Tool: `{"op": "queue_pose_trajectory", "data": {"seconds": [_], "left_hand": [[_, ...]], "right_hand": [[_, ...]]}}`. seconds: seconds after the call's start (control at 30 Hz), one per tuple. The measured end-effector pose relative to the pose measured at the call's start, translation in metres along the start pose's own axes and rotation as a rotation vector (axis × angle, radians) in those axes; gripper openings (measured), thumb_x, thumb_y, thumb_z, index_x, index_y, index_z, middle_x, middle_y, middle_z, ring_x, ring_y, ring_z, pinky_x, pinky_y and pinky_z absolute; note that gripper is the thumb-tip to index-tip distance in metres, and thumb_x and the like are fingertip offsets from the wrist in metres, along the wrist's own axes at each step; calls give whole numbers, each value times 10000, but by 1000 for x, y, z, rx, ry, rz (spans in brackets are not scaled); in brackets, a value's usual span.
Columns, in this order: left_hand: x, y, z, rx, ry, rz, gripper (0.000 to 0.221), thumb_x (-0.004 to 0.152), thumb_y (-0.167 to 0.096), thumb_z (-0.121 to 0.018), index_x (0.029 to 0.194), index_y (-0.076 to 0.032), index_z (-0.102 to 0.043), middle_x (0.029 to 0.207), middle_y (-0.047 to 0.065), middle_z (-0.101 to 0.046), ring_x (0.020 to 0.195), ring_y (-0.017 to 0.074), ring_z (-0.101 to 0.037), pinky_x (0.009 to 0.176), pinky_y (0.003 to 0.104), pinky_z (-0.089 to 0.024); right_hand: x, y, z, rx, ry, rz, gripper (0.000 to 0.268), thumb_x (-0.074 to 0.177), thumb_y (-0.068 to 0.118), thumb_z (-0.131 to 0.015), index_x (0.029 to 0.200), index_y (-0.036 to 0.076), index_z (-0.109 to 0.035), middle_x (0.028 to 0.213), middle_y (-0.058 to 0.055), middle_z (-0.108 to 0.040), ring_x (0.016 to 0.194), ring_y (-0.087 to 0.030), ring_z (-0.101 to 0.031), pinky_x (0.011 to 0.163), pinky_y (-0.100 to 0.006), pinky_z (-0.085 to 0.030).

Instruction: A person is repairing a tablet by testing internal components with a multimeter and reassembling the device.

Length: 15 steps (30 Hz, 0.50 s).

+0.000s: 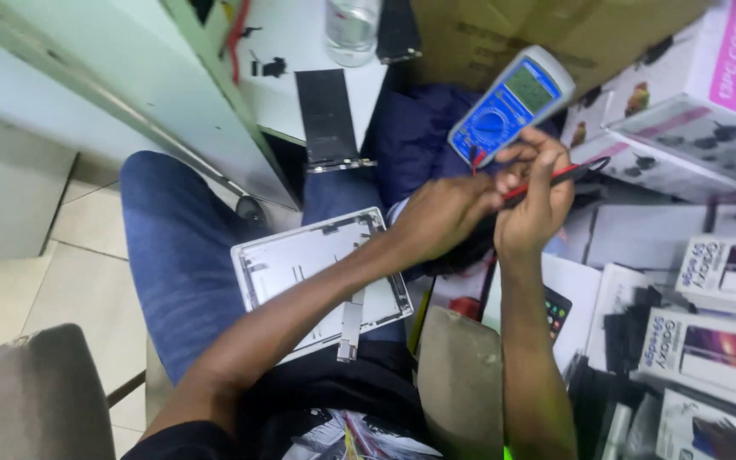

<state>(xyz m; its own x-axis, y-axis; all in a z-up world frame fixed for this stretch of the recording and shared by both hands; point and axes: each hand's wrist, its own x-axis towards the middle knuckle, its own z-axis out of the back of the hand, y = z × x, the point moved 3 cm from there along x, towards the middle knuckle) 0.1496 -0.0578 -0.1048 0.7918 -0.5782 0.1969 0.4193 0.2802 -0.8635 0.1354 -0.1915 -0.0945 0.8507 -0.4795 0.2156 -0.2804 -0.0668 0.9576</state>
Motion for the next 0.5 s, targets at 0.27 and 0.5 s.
{"op": "queue_pose_trajectory", "data": {"seconds": [0.27, 0.5], "left_hand": [[-104, -12, 87, 353, -124, 88, 171, 934, -342, -659, 1018, -197, -627, 665, 41, -706, 648, 339, -720, 596, 463, -548], [-174, 16, 158, 872, -708, -181, 75, 902, -171, -767, 910, -136, -701, 715, 10, -634, 585, 208, -661, 520, 300, -535]], "right_hand": [[-59, 61, -92, 30, 723, -215, 848, 976, 606, -488, 1514, -46, -428, 1434, -303, -564, 1340, -373, -561, 1082, -470, -486], [-49, 89, -57, -508, 751, -161, 582, 990, 514, -475, 795, 73, -801, 622, -117, -718, 614, -196, -666, 662, -316, -536]]}}
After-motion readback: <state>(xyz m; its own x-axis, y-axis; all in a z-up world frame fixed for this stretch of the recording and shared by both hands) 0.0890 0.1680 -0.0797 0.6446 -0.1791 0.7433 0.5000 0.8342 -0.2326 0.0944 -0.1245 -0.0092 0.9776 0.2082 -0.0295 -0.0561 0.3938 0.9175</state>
